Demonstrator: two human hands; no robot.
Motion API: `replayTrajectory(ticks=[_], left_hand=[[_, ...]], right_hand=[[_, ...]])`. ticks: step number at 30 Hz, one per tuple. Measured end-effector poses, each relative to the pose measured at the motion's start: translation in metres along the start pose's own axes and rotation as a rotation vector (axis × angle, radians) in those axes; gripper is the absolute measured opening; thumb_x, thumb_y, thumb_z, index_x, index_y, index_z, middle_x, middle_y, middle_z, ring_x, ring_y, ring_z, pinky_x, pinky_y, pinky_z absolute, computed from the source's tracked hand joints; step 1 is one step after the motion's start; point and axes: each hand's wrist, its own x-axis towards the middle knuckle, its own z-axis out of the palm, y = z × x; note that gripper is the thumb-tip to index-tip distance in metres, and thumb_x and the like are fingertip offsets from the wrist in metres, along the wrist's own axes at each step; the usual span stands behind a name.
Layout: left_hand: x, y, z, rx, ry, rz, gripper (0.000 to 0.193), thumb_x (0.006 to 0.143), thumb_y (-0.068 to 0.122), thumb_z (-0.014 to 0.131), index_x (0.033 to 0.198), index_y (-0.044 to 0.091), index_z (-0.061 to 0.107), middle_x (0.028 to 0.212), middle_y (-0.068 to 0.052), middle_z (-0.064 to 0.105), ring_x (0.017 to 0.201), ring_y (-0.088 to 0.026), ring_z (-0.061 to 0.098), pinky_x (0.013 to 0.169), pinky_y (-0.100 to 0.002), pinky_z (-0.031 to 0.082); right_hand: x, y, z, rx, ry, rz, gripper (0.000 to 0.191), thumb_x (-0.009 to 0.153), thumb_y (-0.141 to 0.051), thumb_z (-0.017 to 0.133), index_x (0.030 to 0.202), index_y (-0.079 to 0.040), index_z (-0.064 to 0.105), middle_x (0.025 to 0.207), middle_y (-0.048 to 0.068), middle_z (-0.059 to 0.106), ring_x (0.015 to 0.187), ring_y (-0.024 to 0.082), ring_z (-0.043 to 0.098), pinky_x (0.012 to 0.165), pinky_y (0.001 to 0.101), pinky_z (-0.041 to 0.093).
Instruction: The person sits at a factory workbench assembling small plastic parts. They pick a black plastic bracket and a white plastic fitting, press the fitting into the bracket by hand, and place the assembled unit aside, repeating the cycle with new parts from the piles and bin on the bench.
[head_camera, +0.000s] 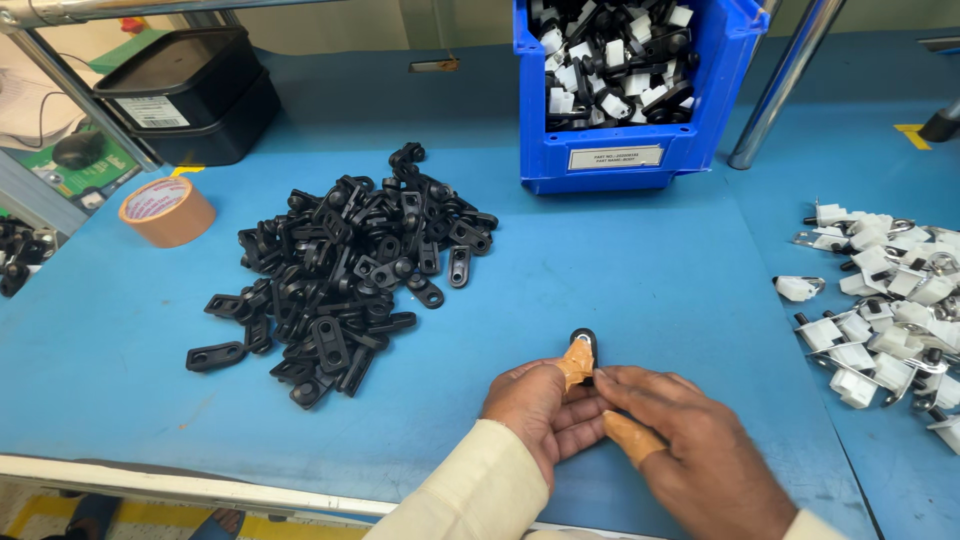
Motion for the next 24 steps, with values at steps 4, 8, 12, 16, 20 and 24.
replayTrajectory(ticks=[4, 8, 12, 16, 20, 24], left_hand=[[0.001, 0.002, 0.002, 0.045, -0.005, -0.011, 0.023, 0.097, 0.020, 0.064, 0.110, 0.002, 0.065, 0.103, -0.016, 0.076, 0.090, -0.026, 0.078, 0.080, -0.039, 0.066], [-0.006, 0.000, 0.009, 0.200, 0.001, 0.062, 0.029, 0.092, 0.008, 0.054, 0.118, 0.003, 0.068, 0.100, -0.013, 0.078, 0.085, -0.024, 0.081, 0.075, -0.036, 0.068], [-0.024, -0.006, 0.017, 0.596, -0.031, 0.296, 0.045, 0.087, 0.016, 0.078, 0.126, 0.006, 0.060, 0.097, -0.013, 0.079, 0.080, -0.019, 0.077, 0.067, -0.031, 0.063], [-0.040, -0.012, 0.021, 0.750, 0.018, 0.516, 0.051, 0.080, 0.009, 0.080, 0.126, 0.009, 0.058, 0.091, -0.012, 0.079, 0.076, -0.015, 0.078, 0.063, -0.028, 0.063], [-0.046, -0.017, 0.023, 0.822, 0.070, 0.615, 0.024, 0.084, 0.007, 0.076, 0.107, 0.004, 0.071, 0.083, -0.012, 0.080, 0.072, -0.015, 0.079, 0.063, -0.028, 0.063], [-0.049, -0.021, 0.016, 1.025, 0.144, 0.705, 0.025, 0.082, -0.004, 0.071, 0.106, 0.006, 0.073, 0.079, -0.012, 0.077, 0.070, -0.020, 0.075, 0.065, -0.033, 0.059]], right_hand=[[0.002, 0.020, -0.013, -0.016, 0.006, -0.359, 0.042, 0.090, -0.013, 0.068, 0.131, -0.013, 0.077, 0.134, 0.011, 0.072, 0.120, 0.025, 0.069, 0.094, 0.0332, 0.055], [0.028, 0.029, -0.015, 0.661, -0.007, 0.405, 0.052, 0.094, -0.002, 0.062, 0.145, -0.013, 0.066, 0.127, 0.008, 0.073, 0.094, 0.023, 0.071, 0.073, 0.0344, 0.059], [0.042, 0.028, -0.023, 0.819, -0.022, 0.634, 0.036, 0.094, -0.007, 0.063, 0.128, -0.002, 0.070, 0.107, 0.012, 0.077, 0.081, 0.020, 0.069, 0.072, 0.0332, 0.057], [0.033, 0.004, -0.031, 0.915, 0.061, 0.777, 0.028, 0.095, -0.009, 0.059, 0.120, 0.001, 0.068, 0.102, 0.013, 0.076, 0.083, 0.019, 0.072, 0.076, 0.0324, 0.060], [0.027, -0.015, -0.034, 0.904, 0.067, 0.787, 0.025, 0.096, -0.009, 0.060, 0.118, 0.000, 0.067, 0.099, 0.014, 0.074, 0.081, 0.019, 0.071, 0.074, 0.0331, 0.059], [0.022, -0.003, -0.028, 0.858, 0.028, 0.785, 0.023, 0.096, -0.011, 0.063, 0.115, -0.001, 0.070, 0.095, 0.013, 0.076, 0.076, 0.019, 0.070, 0.068, 0.0327, 0.058]])
